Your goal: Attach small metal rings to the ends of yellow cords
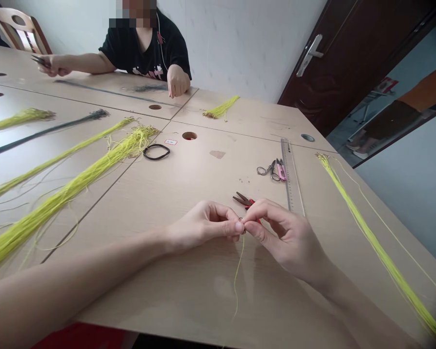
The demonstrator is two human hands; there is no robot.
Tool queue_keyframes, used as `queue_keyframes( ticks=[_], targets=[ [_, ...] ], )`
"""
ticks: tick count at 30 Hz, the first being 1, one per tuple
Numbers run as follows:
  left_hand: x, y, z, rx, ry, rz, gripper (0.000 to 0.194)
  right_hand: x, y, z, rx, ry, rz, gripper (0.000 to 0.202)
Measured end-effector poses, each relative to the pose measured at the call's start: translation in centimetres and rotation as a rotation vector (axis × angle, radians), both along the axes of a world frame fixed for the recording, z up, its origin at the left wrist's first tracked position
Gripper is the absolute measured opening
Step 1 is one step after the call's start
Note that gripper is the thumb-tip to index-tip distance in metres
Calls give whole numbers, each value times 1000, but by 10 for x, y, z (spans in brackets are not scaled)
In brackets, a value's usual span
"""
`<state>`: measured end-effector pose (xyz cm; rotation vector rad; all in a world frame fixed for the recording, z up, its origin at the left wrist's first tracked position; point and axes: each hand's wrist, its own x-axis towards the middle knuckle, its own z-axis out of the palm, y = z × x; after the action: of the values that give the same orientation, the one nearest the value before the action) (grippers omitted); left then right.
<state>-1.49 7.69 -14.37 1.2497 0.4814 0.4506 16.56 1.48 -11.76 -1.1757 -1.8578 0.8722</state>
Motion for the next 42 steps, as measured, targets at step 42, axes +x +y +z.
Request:
queue_keyframes(
  ticks=[42],
  targets=[
    [5,-4,6,38,18,32,17,-6,0,-9,339,-174,-162,10]
  ],
)
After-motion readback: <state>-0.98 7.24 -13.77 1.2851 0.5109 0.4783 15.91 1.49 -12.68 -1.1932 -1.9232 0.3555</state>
